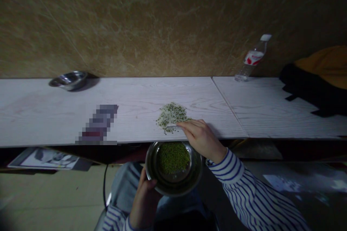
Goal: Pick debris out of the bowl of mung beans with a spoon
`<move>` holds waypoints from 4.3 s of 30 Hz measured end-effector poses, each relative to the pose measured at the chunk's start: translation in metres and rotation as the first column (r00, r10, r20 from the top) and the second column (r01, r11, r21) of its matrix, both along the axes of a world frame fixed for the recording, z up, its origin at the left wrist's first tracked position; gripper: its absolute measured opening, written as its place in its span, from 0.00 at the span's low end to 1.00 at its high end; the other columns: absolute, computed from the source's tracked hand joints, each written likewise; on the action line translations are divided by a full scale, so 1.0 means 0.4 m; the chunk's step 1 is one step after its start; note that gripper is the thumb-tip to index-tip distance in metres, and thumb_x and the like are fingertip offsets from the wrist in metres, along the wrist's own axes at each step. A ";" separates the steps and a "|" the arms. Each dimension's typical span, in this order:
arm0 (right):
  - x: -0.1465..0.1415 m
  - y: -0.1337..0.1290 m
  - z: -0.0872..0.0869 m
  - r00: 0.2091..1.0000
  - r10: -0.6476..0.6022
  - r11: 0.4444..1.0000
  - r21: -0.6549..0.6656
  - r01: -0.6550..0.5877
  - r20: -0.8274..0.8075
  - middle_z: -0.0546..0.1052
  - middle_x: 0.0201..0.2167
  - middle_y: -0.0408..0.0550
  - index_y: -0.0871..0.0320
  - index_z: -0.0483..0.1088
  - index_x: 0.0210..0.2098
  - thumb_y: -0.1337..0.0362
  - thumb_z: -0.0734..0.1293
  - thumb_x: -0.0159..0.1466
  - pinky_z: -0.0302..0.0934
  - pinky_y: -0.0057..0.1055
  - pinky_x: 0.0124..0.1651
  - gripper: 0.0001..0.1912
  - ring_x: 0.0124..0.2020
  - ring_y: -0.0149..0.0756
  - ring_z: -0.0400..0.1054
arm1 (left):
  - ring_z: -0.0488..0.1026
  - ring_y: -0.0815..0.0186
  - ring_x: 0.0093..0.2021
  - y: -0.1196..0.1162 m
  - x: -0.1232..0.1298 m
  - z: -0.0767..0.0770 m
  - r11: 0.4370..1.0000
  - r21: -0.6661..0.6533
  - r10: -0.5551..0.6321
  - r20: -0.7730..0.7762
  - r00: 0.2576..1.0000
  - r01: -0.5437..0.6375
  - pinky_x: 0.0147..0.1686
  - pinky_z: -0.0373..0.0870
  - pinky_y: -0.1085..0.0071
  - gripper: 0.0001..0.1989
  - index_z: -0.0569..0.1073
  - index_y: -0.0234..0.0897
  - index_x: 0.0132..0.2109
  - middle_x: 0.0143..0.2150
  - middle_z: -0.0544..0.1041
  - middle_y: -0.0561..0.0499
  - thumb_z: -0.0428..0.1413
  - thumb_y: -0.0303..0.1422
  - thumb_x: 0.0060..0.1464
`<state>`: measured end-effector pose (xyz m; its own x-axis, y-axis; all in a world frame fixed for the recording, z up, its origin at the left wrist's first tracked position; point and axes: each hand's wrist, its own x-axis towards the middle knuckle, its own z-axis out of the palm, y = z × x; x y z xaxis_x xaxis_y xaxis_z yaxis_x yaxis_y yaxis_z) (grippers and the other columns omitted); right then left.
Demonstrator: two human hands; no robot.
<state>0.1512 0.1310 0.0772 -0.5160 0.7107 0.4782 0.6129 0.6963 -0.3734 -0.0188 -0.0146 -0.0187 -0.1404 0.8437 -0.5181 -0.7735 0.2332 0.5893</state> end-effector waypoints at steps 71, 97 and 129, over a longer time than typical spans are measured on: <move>-0.002 -0.097 0.003 0.997 -0.078 0.996 -0.052 0.078 -0.009 0.80 0.40 0.47 0.56 0.71 0.47 0.70 0.61 0.66 0.66 0.38 0.46 0.12 0.41 0.36 0.73 | 0.70 0.51 0.51 0.012 0.014 0.025 0.999 -0.027 -0.028 0.010 1.000 0.028 0.45 0.69 0.54 0.39 0.60 0.52 0.63 0.56 0.70 0.46 0.56 0.31 0.40; 0.007 -0.052 -0.001 0.987 -0.155 0.987 -0.044 0.153 -0.037 0.79 0.43 0.49 0.59 0.72 0.47 0.68 0.61 0.66 0.66 0.37 0.49 0.12 0.44 0.37 0.73 | 0.69 0.49 0.52 0.007 0.001 0.015 1.000 0.009 -0.004 0.029 1.000 0.004 0.44 0.70 0.56 0.38 0.60 0.49 0.63 0.57 0.69 0.44 0.58 0.31 0.41; -0.050 -0.040 -0.001 0.993 -0.117 0.991 -0.076 0.115 -0.026 0.80 0.42 0.49 0.56 0.72 0.48 0.67 0.60 0.66 0.69 0.41 0.47 0.14 0.42 0.38 0.74 | 0.70 0.51 0.48 0.012 -0.006 0.028 1.000 -0.022 0.019 -0.006 1.000 -0.019 0.43 0.69 0.55 0.38 0.63 0.49 0.61 0.54 0.71 0.45 0.57 0.32 0.39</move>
<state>0.1314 0.1149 0.0768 -0.4142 0.7987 0.4366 0.6753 0.5912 -0.4409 -0.0212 -0.0097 -0.0074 -0.1592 0.8294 -0.5356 -0.7744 0.2316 0.5888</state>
